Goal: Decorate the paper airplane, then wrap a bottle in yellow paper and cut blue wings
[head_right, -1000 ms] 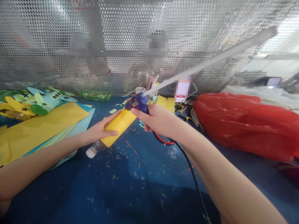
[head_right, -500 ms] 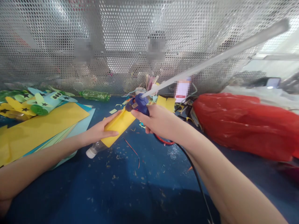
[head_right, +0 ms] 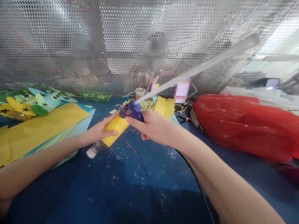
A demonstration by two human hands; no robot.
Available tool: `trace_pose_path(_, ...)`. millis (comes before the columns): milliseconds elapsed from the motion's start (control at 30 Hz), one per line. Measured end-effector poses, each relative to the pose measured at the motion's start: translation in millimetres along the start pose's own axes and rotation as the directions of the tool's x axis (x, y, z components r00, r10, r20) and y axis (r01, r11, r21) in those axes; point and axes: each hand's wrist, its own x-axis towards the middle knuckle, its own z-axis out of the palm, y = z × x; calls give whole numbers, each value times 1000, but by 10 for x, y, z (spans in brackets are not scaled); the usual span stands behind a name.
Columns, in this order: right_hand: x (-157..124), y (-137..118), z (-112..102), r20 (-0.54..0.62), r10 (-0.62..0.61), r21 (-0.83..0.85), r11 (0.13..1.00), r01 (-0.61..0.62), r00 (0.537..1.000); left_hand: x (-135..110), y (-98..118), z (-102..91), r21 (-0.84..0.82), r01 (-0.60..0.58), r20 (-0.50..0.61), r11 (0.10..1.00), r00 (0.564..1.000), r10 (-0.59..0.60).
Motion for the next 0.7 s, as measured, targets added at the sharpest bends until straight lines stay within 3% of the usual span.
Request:
trace_pose_path(267,116,194,-127,-102,0,-4,1000,0,995,-17,51,11,-18,54,7,998,999,-54)
trace_pose_path(700,108,153,-98,-94,3,-81,997,-10,996,-18,33,2,22,30,5,999,1000,-30)
